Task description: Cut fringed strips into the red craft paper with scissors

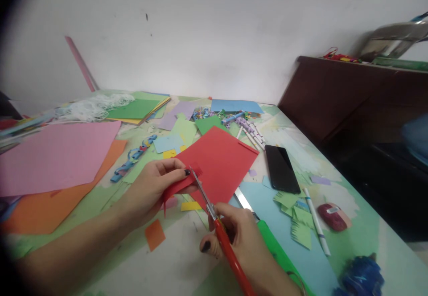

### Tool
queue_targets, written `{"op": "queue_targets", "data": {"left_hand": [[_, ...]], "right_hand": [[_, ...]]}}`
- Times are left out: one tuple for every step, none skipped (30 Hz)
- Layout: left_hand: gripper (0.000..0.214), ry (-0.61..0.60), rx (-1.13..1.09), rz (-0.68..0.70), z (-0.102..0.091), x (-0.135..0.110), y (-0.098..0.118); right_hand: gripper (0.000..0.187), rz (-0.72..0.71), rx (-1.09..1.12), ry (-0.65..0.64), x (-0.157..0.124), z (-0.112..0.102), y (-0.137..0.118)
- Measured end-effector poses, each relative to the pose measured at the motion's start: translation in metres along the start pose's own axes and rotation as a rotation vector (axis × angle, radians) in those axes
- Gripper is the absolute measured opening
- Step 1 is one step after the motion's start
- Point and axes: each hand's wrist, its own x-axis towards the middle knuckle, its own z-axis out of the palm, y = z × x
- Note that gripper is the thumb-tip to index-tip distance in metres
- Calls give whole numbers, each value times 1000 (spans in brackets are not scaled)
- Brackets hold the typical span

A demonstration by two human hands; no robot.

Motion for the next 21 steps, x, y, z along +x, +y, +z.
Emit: {"op": "queue_targets", "data": {"left_hand": [[16,-1,-1,5,0,0,0],[16,-1,-3,8,0,0,0],[16,-2,-3,9,0,-1,-1],[15,-1,-3,6,0,0,-1],[15,3,-1,0,0,0,-1],[15,7,1,-9,0,0,0],[15,13,3,-18,0,0,0],[15,16,6,-22,1,0,0],[15,16,8,-24,1,0,1],[15,18,10,-24,1,-1,1],[15,21,14,-25,1,-1,1],[15,24,16,-27,1,-1,1],[15,27,16,-31,1,-2,2],[15,29,15,-33,1,-2,2],[15,28,13,-33,1,-2,2],[15,24,11,-29,0,-2,2],[15,17,10,-23,0,-2,1],[16,13,8,-14,0,-1,1],[16,10,6,-7,0,-1,1],[16,8,4,-2,0,-1,0],[16,7,4,-4,0,-1,0]], "right_hand": [[54,4,-1,4,0,0,1],[53,9,-4,10,0,-1,2],[53,17,-8,16,0,-1,3],[52,25,-15,23,0,-1,3],[51,35,-25,28,0,-1,3],[50,43,-36,33,0,-1,3],[49,48,-44,39,0,-1,3],[48,50,-51,46,0,-1,3],[48,52,-58,51,0,-1,3],[47,53,-65,53,-1,-1,4],[46,54,-73,51,-1,-1,4],[46,55,-83,48,-1,-1,5],[45,57,-94,46,-1,-1,5],[45,60,-104,46,-1,-1,6],[46,62,-111,45,-1,-1,6],[47,61,-112,45,-1,-1,6],[48,59,-108,43,-1,-1,6],[50,56,-98,39,-1,0,6],[51,52,-84,33,-1,0,5],[52,44,-66,30,0,0,5],[53,36,-47,25,0,0,4]]}}
